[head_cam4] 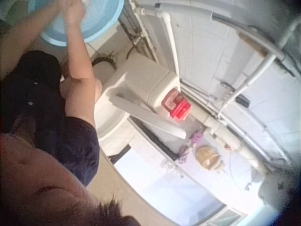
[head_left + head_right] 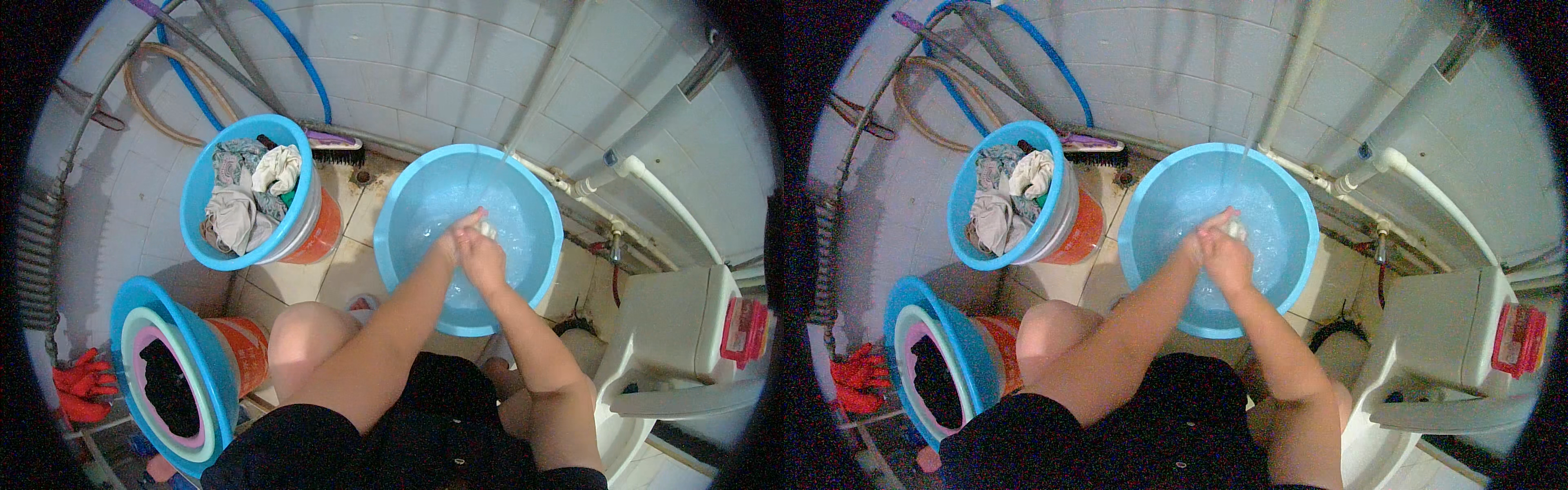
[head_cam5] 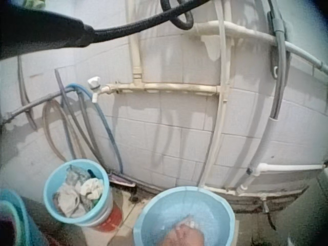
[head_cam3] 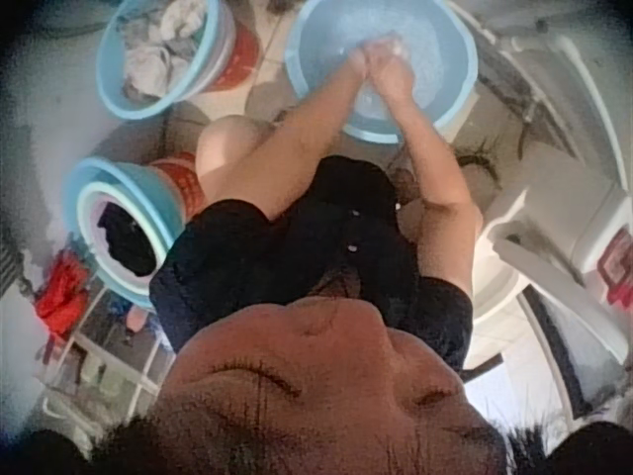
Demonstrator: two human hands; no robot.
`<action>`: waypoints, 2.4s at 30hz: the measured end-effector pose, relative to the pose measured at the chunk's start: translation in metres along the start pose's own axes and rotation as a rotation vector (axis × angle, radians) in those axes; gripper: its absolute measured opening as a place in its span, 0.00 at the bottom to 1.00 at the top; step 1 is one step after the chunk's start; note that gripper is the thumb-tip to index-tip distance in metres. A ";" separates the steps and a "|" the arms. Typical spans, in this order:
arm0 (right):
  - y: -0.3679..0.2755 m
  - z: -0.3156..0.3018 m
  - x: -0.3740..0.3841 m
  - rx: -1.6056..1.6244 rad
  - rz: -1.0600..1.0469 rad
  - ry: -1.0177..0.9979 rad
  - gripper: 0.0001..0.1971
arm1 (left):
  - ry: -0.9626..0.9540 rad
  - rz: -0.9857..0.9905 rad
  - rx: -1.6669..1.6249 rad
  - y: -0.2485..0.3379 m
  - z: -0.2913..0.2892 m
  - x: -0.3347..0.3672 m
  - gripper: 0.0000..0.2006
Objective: The person hand washes a white cloth and a black garment in a blue basin filled with water. They scrub, rinse, and wring out the items repeatedly, transferring the white cloth to a pink basin and continuing to wash the black garment.
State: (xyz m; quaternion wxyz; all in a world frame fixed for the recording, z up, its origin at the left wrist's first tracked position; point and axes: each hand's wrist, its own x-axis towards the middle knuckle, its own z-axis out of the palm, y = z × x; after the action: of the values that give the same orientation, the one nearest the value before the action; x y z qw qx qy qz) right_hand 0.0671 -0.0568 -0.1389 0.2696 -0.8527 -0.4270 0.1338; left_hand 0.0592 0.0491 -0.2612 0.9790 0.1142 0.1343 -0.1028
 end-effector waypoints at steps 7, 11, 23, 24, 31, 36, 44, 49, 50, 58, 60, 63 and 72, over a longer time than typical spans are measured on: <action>0.019 0.005 0.018 -0.267 -0.051 0.131 0.17 | 0.173 0.065 0.134 -0.015 0.029 0.003 0.17; 0.086 0.003 0.036 -0.136 0.333 0.185 0.16 | 0.732 0.270 0.672 -0.035 0.060 -0.004 0.16; 0.148 0.046 0.022 0.135 0.312 -0.359 0.25 | 0.942 -0.049 2.331 -0.025 -0.001 -0.012 0.22; 0.131 0.031 0.026 0.471 0.391 -0.338 0.24 | 0.941 0.051 1.734 -0.022 -0.017 0.001 0.22; 0.004 -0.021 0.008 0.167 -0.094 -0.235 0.21 | 0.134 0.135 0.139 0.008 0.012 -0.007 0.22; -0.011 -0.021 0.007 -0.081 0.100 -0.048 0.20 | 0.070 0.225 -0.042 -0.018 0.030 -0.008 0.16; 0.107 0.022 0.032 0.017 0.424 0.127 0.23 | 0.962 0.363 1.109 -0.026 -0.020 0.022 0.19; 0.096 0.043 0.006 -0.235 0.360 -0.411 0.25 | 0.939 0.288 2.381 -0.035 -0.007 -0.022 0.24; 0.113 0.057 0.002 -0.367 0.190 -0.353 0.25 | 0.771 0.253 2.480 -0.040 -0.015 -0.022 0.25; 0.110 0.027 0.028 0.646 0.078 -0.321 0.19 | 0.848 0.156 0.981 -0.009 -0.012 0.006 0.26; 0.072 0.027 0.025 0.585 0.047 -0.262 0.17 | 0.508 0.138 0.234 0.001 0.022 -0.002 0.27; -0.009 -0.009 0.000 0.245 -0.046 -0.116 0.14 | 0.252 0.158 0.088 0.008 0.051 -0.015 0.25; 0.036 0.003 0.024 -0.063 0.163 0.167 0.17 | 0.175 0.628 0.619 -0.039 -0.056 0.032 0.14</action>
State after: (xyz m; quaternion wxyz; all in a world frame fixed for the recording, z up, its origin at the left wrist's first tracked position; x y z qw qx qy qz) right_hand 0.1040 -0.0540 -0.1616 0.2654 -0.9008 -0.3365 0.0704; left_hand 0.0672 0.0203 -0.3312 0.8674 0.4451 0.1385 0.1740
